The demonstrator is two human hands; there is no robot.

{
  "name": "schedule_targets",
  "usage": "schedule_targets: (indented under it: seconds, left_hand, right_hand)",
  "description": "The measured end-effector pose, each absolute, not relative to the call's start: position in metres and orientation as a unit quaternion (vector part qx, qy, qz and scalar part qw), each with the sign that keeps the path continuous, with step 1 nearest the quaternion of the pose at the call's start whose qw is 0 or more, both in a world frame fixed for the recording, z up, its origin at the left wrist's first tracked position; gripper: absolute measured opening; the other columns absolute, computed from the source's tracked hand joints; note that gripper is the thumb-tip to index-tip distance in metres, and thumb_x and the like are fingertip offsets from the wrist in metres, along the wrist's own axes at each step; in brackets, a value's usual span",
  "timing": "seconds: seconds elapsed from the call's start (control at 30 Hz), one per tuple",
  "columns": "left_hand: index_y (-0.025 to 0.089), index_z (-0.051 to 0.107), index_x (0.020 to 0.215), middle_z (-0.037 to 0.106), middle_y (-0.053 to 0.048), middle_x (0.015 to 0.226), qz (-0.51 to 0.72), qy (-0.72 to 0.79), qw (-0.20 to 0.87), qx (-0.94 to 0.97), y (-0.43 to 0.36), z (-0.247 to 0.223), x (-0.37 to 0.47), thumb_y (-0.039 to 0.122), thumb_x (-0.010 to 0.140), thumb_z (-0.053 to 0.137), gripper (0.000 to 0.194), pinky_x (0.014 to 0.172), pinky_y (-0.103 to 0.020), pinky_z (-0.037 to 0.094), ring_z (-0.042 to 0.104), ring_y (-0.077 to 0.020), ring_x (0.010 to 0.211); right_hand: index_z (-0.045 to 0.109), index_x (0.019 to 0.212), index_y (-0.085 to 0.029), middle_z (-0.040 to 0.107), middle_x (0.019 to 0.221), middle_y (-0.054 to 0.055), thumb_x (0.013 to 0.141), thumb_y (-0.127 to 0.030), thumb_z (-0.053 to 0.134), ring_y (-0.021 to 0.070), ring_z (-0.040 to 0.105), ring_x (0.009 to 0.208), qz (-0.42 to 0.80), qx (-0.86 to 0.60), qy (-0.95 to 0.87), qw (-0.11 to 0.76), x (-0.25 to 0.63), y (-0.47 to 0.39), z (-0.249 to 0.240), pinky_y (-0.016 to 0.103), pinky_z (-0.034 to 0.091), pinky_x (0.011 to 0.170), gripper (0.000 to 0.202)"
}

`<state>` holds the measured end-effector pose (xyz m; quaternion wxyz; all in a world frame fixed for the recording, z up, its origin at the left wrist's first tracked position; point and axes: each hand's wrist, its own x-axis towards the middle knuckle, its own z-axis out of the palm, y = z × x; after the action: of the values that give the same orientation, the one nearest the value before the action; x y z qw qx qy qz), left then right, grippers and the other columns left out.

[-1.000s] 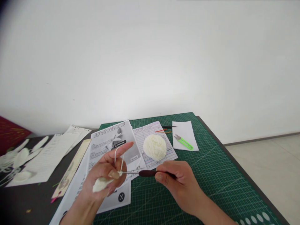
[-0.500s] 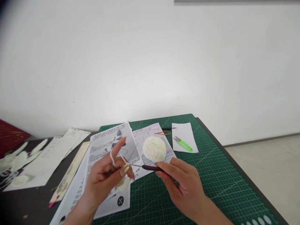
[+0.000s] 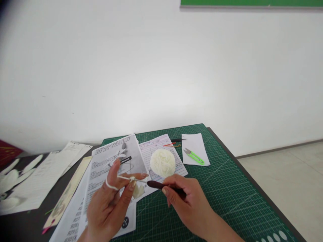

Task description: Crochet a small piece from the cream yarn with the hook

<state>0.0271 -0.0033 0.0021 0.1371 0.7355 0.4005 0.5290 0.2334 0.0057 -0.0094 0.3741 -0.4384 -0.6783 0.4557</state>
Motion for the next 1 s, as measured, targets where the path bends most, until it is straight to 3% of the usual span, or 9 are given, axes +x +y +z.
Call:
schedule_targets:
  seconds: [0.23,0.4,0.6,0.8,1.0]
  left_hand:
    - [0.026,0.026,0.148,0.077,-0.005,0.096,0.527,0.408,0.123,0.736,-0.004,0.005,0.030,0.004,0.084,0.052,0.072,0.071,-0.022,0.054,0.066,-0.0123,0.069]
    - [0.028,0.017,0.150,0.076,-0.002,0.090,0.509,0.447,0.209,0.705,-0.009,0.005,0.029,0.007,0.088,0.051,0.073,0.071,-0.026,0.052,0.066,-0.0153,0.075]
    - [0.031,0.023,0.149,0.069,0.002,0.076,0.504,0.440,0.264,0.694,-0.011,0.006,0.025,0.008,0.089,0.051,0.069,0.059,-0.023,0.048,0.057,-0.0119,0.060]
    - [0.027,0.029,0.147,0.060,0.002,0.068,0.505,0.450,0.223,0.702,-0.015,0.003,0.023,0.009,0.089,0.050,0.065,0.056,-0.025,0.043,0.055,-0.0136,0.060]
    - [0.029,0.025,0.148,0.064,0.002,0.067,0.492,0.439,0.125,0.741,-0.015,0.014,0.028,0.004,0.085,0.051,0.073,0.053,-0.024,0.046,0.058,-0.0145,0.056]
  right_hand:
    - [0.070,0.083,-0.020,0.062,0.061,-0.001,0.086,-0.033,0.059,0.0119,0.053,0.054,0.447,-0.454,-0.652,0.412,0.232,0.006,-0.010,0.021,0.040,0.051,0.017]
    - [0.070,0.080,-0.019,0.061,0.058,-0.001,0.084,-0.032,0.061,0.0128,0.055,0.053,0.457,-0.440,-0.637,0.437,0.231,0.008,-0.012,0.022,0.042,0.050,0.016]
    - [0.069,0.083,-0.020,0.064,0.062,0.000,0.085,-0.029,0.061,0.0142,0.058,0.056,0.430,-0.444,-0.649,0.443,0.234,0.008,-0.015,0.023,0.045,0.052,0.013]
    - [0.066,0.088,-0.022,0.069,0.071,0.000,0.087,-0.021,0.056,0.0129,0.062,0.058,0.300,-0.422,-0.715,0.470,0.232,0.004,-0.014,0.020,0.046,0.053,0.010]
    - [0.061,0.096,-0.021,0.070,0.074,0.001,0.089,-0.014,0.051,0.0132,0.065,0.059,0.208,-0.393,-0.759,0.475,0.230,0.000,-0.016,0.021,0.048,0.053,0.014]
